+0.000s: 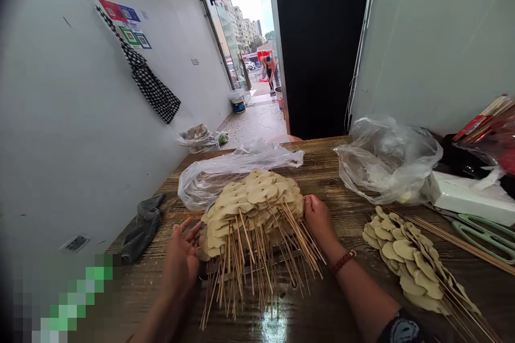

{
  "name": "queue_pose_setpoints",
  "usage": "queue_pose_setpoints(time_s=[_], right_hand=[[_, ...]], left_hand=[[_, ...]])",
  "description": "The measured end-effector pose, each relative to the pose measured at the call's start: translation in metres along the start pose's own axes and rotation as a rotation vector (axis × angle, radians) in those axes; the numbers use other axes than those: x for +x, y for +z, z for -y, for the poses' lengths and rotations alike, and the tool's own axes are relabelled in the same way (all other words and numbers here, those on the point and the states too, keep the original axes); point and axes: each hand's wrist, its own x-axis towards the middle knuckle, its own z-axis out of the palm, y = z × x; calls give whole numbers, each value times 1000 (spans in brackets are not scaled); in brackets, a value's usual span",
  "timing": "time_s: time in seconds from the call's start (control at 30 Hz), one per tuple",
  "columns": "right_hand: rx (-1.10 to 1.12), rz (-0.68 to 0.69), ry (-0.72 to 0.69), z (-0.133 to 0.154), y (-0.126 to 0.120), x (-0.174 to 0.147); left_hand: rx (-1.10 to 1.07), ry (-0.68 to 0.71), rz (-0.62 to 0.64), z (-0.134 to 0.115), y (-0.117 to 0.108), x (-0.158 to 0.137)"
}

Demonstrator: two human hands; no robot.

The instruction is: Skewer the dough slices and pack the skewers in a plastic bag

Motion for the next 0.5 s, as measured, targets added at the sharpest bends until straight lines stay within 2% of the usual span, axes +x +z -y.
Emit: queue_pose_setpoints(time_s=[0.23,0.5], right_hand=[[-75,21,-63,4,1,-7],[-66,16,-75,4,1,-7]], left_hand=[[134,-118,-86,-11,3,20],[191,-111,153,-6,-8,48]])
